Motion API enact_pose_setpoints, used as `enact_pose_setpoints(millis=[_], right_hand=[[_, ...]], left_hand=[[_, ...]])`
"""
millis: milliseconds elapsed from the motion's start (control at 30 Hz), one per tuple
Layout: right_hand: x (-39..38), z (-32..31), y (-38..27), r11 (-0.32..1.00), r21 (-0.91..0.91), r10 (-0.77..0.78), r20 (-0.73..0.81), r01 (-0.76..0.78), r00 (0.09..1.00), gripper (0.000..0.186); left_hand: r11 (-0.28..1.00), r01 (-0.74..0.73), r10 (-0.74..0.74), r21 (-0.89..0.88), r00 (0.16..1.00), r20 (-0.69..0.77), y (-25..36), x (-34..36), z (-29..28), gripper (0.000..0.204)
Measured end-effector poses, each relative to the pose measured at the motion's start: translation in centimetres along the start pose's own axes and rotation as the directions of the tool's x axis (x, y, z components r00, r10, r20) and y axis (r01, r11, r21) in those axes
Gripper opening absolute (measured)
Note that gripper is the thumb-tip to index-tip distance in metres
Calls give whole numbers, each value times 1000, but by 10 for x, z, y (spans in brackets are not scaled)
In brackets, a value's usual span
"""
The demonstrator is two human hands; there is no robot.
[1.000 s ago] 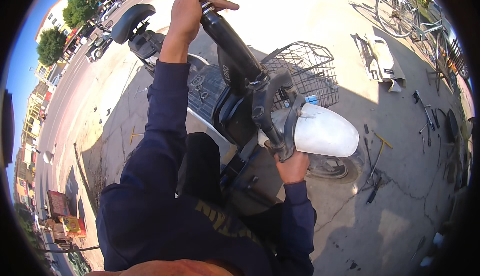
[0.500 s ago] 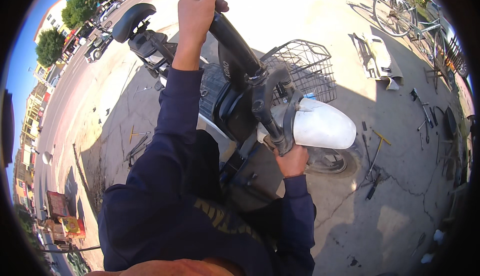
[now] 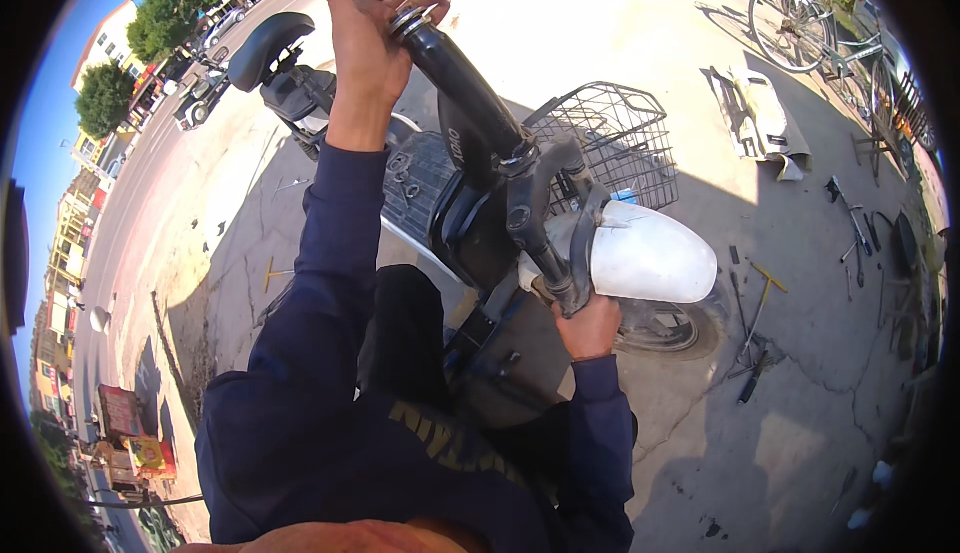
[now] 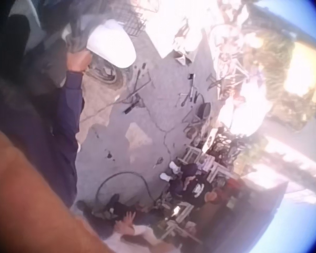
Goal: The person works on the front fork and handlebar area of a white scooter, using a wrench to loosen and tighten bolts. They repeatedly remove and reattach the handlebar stem, adjusting the front fork assembly and testing the steering movement.
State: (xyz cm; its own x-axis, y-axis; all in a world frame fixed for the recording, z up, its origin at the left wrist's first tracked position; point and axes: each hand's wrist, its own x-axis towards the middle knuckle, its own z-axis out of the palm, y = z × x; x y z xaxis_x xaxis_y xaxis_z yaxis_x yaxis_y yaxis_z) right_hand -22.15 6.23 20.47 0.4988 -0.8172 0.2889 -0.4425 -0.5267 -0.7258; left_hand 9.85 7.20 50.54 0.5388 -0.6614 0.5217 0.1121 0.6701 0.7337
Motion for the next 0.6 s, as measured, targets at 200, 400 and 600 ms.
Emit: enact_pose_setpoints(millis=[200, 400, 600], right_hand=[[-1, 0, 2, 999, -1, 47, 16, -47, 999, 57], [2, 4, 2, 997, 15, 81, 38, -81, 996, 60], [0, 3, 4, 998, -7, 61, 18, -60, 998, 59]], left_hand=[[852, -146, 142, 504, 989, 45, -13, -3, 7, 35], [874, 39, 112, -484, 954, 278, -31, 9, -10, 45], [964, -82, 102, 253, 993, -64, -26, -34, 7, 74]])
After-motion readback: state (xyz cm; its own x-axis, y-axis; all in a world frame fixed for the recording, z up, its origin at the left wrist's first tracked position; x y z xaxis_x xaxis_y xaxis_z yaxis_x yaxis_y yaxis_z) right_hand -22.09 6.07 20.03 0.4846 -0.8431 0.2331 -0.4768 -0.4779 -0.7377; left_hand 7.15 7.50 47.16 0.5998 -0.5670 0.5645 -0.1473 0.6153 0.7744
